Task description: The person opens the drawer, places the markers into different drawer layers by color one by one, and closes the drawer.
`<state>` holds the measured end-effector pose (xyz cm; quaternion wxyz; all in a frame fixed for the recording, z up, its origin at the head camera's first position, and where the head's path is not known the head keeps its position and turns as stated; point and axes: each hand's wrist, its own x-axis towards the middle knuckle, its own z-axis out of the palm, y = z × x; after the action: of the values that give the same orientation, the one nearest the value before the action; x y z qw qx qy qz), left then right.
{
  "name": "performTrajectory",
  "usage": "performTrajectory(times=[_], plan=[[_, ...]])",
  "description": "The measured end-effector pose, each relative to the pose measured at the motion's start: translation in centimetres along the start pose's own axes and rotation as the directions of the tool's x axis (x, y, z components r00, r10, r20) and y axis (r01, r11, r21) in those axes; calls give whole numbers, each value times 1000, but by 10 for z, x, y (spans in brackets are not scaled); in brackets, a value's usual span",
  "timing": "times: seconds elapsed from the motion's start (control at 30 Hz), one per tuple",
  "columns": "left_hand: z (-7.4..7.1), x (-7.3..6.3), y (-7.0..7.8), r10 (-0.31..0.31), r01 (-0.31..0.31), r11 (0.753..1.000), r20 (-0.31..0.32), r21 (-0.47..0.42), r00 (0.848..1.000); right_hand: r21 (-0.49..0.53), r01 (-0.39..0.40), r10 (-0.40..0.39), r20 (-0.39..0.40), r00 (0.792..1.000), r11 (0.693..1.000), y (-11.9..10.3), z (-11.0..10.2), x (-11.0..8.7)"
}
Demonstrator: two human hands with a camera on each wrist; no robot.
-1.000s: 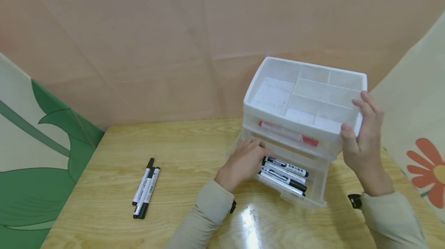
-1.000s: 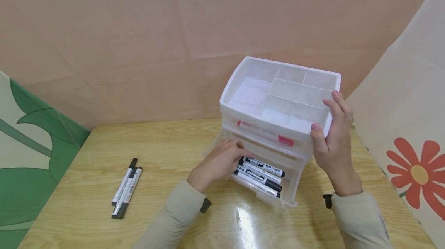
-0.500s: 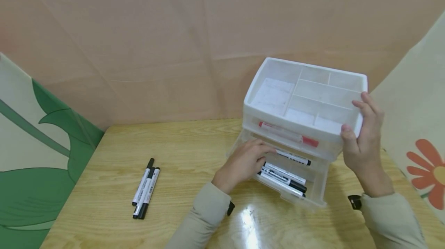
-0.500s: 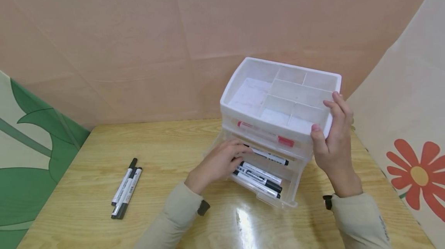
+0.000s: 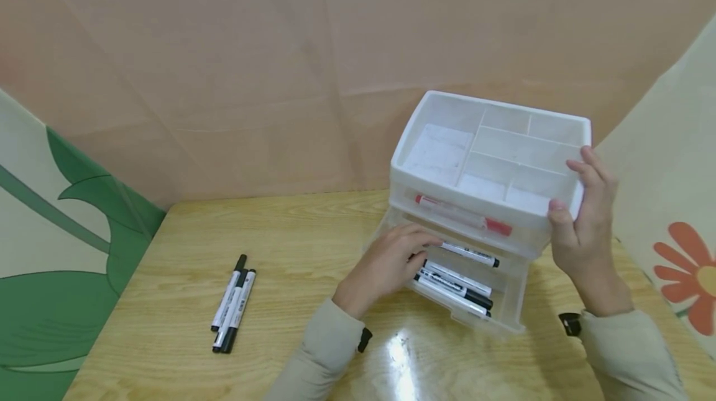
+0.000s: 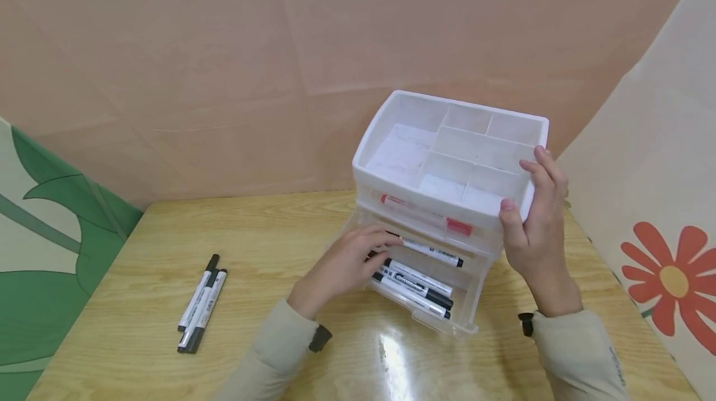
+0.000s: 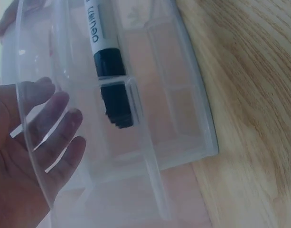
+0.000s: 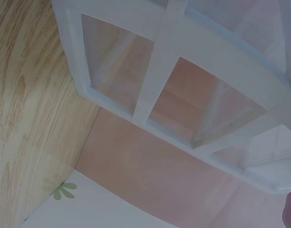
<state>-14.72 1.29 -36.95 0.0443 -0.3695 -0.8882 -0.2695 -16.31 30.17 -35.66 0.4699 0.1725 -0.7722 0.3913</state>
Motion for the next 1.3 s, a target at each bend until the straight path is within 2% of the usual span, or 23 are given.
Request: performTrajectory(times=[0.4, 0.67, 0.87, 1.07, 1.3], plan=[[-10, -9, -2, 8, -8, 1000, -25, -12, 1000, -9, 1, -1, 3, 1000, 1000, 1, -2, 1], [-18, -16, -3, -27, 26, 999, -38, -25, 999, -7, 4, -4, -2, 1000, 1000, 1, -1, 2], [-24, -23, -5, -89, 89, 996, -34, -27, 995, -10, 5, -5, 9, 1000, 1000, 1, -1, 2], [-28, -31, -10, -84, 81, 996, -85, -33, 993, -33, 7, -6, 40, 999, 999, 2, -3, 2], [-31, -39, -14, -122, 114, 990, -107, -77, 987, -36, 21, -20, 30, 999, 999, 3, -1, 2]])
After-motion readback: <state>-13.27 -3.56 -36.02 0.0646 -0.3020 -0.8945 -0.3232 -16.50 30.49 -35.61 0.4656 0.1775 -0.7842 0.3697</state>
